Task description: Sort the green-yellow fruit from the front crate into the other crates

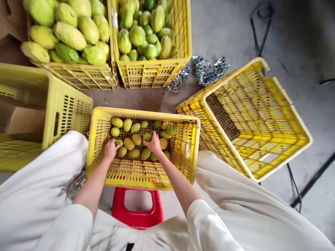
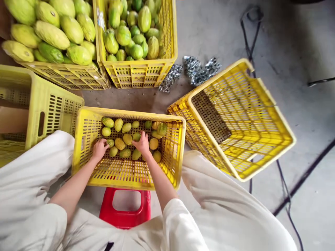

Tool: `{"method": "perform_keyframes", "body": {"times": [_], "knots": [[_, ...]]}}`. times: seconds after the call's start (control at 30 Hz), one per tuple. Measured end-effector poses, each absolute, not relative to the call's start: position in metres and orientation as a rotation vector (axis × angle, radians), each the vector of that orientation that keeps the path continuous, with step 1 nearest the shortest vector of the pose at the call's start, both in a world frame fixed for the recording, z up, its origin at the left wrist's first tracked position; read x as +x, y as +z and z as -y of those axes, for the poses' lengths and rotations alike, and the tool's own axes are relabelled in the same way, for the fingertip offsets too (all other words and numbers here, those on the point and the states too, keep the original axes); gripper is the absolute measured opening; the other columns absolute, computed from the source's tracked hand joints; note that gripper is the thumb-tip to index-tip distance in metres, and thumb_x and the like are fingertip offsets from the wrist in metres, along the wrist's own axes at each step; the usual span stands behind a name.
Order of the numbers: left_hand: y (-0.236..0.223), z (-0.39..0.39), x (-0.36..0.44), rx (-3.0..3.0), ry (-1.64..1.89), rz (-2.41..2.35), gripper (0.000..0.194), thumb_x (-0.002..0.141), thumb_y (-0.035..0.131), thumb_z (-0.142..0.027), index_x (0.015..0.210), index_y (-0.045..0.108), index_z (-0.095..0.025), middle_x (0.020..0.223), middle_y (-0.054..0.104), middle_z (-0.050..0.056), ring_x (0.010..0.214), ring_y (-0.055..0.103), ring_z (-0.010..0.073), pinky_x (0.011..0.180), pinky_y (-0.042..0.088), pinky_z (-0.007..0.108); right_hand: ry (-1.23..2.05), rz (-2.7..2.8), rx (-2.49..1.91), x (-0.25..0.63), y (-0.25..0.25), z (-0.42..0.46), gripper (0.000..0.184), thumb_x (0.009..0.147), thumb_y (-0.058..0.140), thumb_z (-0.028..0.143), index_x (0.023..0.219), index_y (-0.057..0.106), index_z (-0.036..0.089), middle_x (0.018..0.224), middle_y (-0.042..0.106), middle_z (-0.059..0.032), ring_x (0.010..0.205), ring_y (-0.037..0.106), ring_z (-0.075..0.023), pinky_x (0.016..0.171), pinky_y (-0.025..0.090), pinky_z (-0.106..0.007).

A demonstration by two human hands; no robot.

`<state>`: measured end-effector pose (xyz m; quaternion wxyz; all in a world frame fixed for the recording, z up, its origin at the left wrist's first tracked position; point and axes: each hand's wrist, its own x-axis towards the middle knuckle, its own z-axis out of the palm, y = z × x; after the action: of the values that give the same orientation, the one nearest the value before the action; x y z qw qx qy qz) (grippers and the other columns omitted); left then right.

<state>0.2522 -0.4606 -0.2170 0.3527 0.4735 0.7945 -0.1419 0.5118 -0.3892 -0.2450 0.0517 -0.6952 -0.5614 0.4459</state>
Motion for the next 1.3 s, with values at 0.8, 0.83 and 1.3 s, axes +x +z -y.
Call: {"method": "perform_keyframes", "body": {"times": [0.8,0.83,1.3], "knots": [[-0.193,0.443,0.263,0.658,0.257,-2.168,0.048,0.073,0.086,-0.027,0.111,0.057,-0.024,0.129,0.078,0.022,0.149,0.067,0.0547,0.123,0.052,0.062,1.654,1.482,-1.969,0.574,-0.077,0.417,0.053,0.067,0.080,0.042,0.115,0.063,0.028,0.112,0.074,-0.0053,0.105,0.074,-0.0293,0.103,0.063,-0.048],[-0.181,0.436,0.262,0.630,0.271,-2.162,0.048,0.071,0.087,-0.026,0.107,0.057,-0.024,0.126,0.079,0.022,0.148,0.068,0.0546,0.123,0.052,0.063,1.662,1.513,-1.898,0.575,-0.065,0.413,0.053,0.067,0.081,0.041,0.116,0.064,0.028,0.113,0.074,-0.0052,0.105,0.074,-0.0290,0.102,0.063,-0.048],[0.035,0.416,0.281,0.429,1.142,-1.416,0.052,0.066,0.087,-0.039,0.112,0.070,-0.022,0.116,0.083,0.013,0.120,0.082,0.0392,0.101,0.073,0.058,2.059,0.959,-1.205,0.578,0.037,0.357,0.064,0.058,0.105,0.051,0.107,0.071,0.026,0.110,0.080,-0.0049,0.105,0.077,-0.0265,0.100,0.066,-0.043]]}}
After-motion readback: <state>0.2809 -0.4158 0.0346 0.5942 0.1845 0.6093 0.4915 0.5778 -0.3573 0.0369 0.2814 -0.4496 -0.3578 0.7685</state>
